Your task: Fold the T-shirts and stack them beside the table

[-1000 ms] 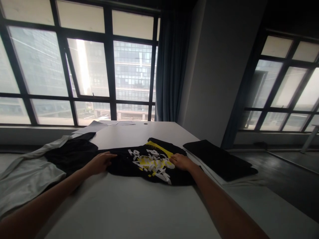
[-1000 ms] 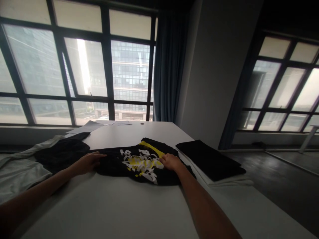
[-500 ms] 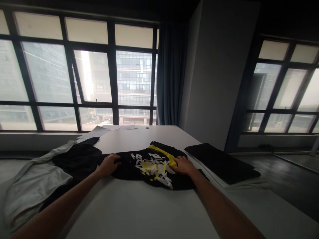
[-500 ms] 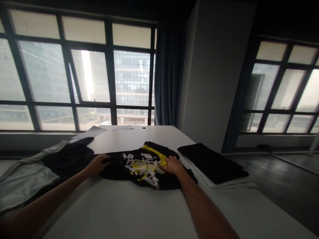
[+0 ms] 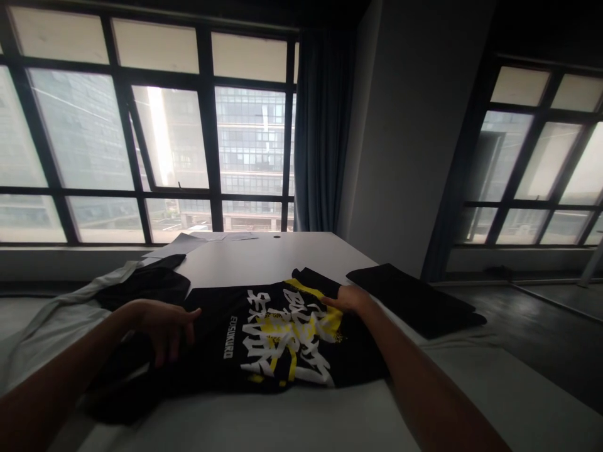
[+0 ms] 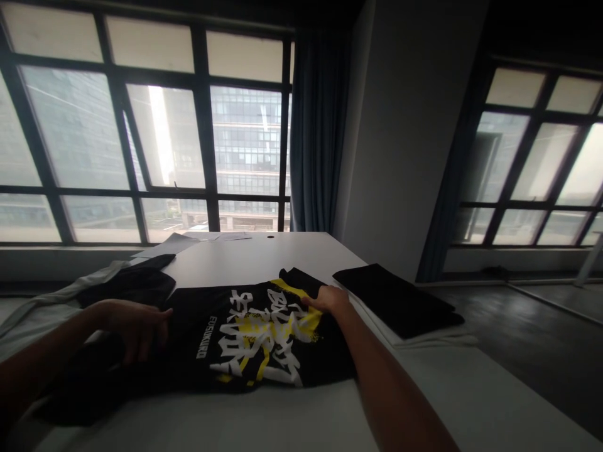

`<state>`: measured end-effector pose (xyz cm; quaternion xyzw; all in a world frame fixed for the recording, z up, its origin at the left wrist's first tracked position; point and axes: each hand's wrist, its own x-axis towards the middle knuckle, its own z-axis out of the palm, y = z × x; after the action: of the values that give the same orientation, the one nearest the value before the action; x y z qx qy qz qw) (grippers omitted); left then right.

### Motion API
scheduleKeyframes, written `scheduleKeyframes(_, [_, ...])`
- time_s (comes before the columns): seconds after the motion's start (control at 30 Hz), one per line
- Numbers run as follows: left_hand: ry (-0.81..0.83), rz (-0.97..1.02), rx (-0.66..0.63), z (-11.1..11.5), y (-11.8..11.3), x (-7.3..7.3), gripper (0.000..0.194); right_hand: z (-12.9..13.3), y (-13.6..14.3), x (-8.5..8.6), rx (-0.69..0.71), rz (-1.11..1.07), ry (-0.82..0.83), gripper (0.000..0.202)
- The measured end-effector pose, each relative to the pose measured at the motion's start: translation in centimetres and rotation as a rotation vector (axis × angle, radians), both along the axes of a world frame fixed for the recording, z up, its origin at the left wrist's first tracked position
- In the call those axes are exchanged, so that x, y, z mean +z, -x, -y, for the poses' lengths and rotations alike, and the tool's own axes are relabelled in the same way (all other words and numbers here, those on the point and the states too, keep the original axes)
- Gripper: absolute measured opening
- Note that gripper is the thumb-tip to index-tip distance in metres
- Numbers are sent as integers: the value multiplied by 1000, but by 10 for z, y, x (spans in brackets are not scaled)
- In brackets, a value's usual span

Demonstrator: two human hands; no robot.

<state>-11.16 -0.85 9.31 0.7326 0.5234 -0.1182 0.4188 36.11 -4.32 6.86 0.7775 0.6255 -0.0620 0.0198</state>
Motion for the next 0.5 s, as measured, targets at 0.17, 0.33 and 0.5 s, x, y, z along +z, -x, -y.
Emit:
scheduleKeyframes(0.17, [-739, -66, -39, -32, -21, -33, 80, -5, -20, -13, -10, 67, -121, 46])
scheduleKeyframes(0.33, [-760, -219, -58, -59, -27, -75, 85, -14, -35, -36, 143, 44, -212, 43])
scheduleKeyframes(0.5, [-670, -130, -64, -74, -19, -56, 85, -23, -32, -30, 0, 68, -99, 53])
